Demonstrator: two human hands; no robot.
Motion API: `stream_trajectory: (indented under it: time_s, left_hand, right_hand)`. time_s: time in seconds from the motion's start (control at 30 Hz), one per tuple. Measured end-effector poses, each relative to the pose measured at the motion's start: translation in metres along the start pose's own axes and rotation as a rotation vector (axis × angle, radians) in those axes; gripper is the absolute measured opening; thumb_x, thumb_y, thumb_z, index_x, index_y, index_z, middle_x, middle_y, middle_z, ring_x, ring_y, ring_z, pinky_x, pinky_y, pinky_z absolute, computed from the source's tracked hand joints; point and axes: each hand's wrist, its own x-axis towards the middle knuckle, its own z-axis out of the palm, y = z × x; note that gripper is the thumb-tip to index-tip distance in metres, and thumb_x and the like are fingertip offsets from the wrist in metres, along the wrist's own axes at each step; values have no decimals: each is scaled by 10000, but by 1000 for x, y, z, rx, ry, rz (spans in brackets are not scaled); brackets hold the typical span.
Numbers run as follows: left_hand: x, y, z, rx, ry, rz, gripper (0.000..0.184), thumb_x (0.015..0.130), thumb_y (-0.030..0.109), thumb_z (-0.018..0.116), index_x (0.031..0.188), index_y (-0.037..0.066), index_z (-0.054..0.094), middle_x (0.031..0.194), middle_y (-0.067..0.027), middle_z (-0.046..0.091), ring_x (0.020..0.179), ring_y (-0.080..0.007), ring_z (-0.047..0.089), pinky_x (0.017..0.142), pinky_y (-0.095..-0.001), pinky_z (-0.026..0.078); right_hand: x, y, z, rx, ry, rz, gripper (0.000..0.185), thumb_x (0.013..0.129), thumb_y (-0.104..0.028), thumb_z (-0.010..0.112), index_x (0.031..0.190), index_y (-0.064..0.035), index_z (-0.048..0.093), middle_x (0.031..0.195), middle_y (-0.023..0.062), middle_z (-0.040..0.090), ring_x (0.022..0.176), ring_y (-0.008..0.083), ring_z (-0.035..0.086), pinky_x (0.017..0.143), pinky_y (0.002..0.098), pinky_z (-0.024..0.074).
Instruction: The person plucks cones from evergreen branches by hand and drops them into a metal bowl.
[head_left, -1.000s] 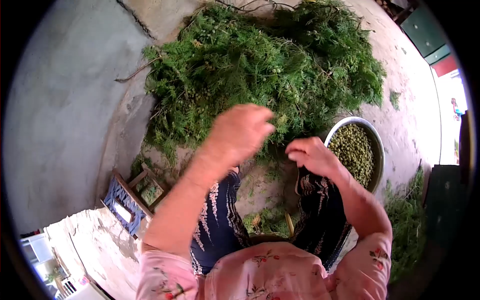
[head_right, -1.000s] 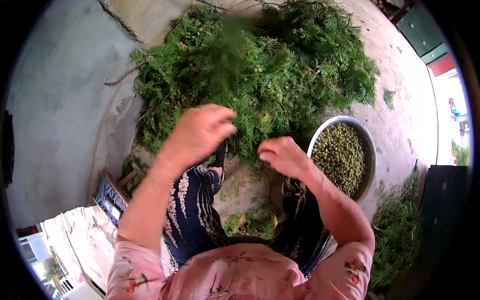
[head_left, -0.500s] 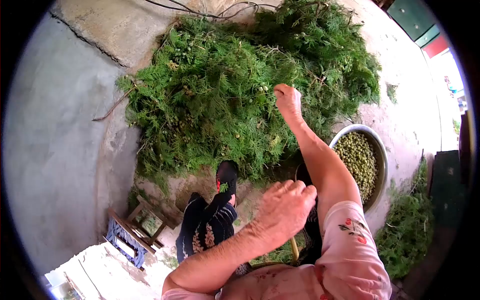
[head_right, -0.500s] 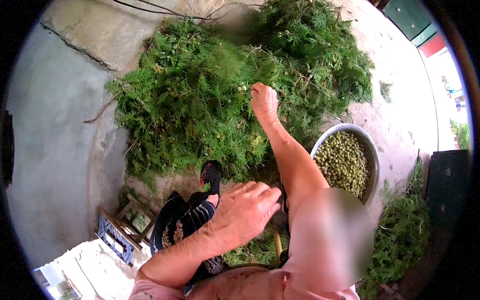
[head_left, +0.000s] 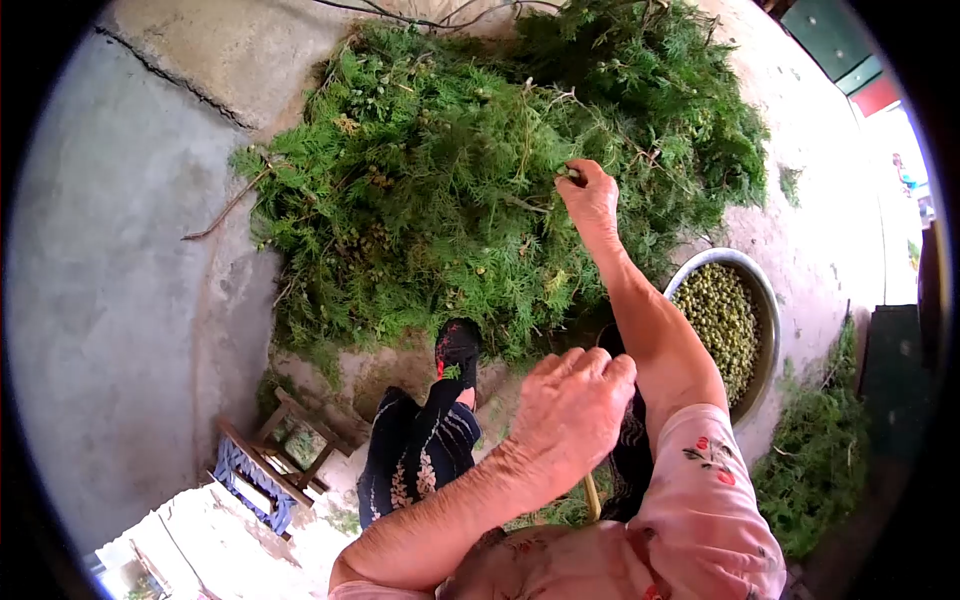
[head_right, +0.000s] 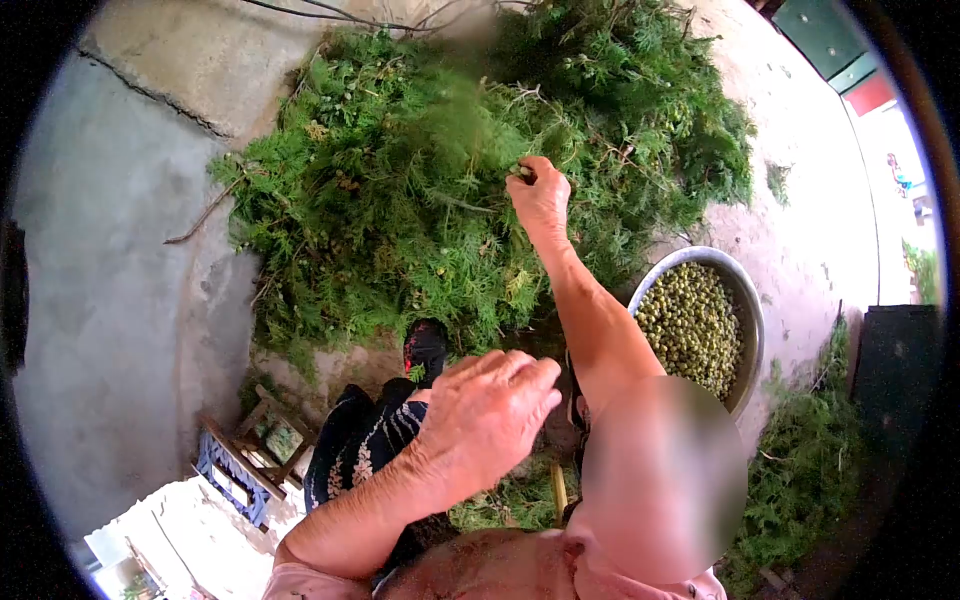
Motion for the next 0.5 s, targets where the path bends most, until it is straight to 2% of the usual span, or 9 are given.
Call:
stream_trajectory:
  time_s: [0.13,0.2,0.23,0.37,0.47,0.5]
  left_hand:
    - [2,-4,-8,-31,20,-53,184,829,215,535,902,47,530,805,-106,572,780,-262,577,689,-368,469]
    - [3,-9,-9,-41,38,-64,216,834,240,525,915,41,549,815,-123,584,778,-289,580,692,-383,472]
    - [4,-10,-13,-44,63,-87,219,831,242,528,911,40,556,822,-129,589,780,-296,582,693,-386,472]
    - [4,-17,-23,-48,118,-148,211,816,232,542,914,48,577,864,-146,603,804,-317,583,701,-399,468]
    - [2,-27,-28,-26,165,-173,190,804,220,553,893,56,591,852,-137,617,773,-319,592,677,-401,470]
    - [2,-31,-30,-35,209,-182,185,799,220,558,878,58,598,833,-133,622,753,-318,596,665,-401,472]
  right_hand:
    - [-7,-32,-32,-25,-14,-107,282,692,-86,641,966,-25,610,811,137,632,738,214,623,688,300,495]
    - [-7,-55,-42,120,-1,-171,266,702,-71,644,962,-32,609,803,130,628,735,206,625,681,298,499]
    - [-5,-68,-48,40,18,-260,275,710,-65,644,982,-33,613,821,120,638,718,180,625,671,285,506]
    - [6,-124,-66,38,-107,-140,313,720,-73,642,1029,-34,612,854,110,651,677,139,616,656,272,513]
    - [16,-148,-71,23,40,-373,287,700,-91,646,980,-31,622,864,121,625,694,191,607,665,288,491]
    - [19,-152,-73,-20,-4,-397,288,690,-91,649,970,-35,617,870,130,609,708,219,600,687,294,480]
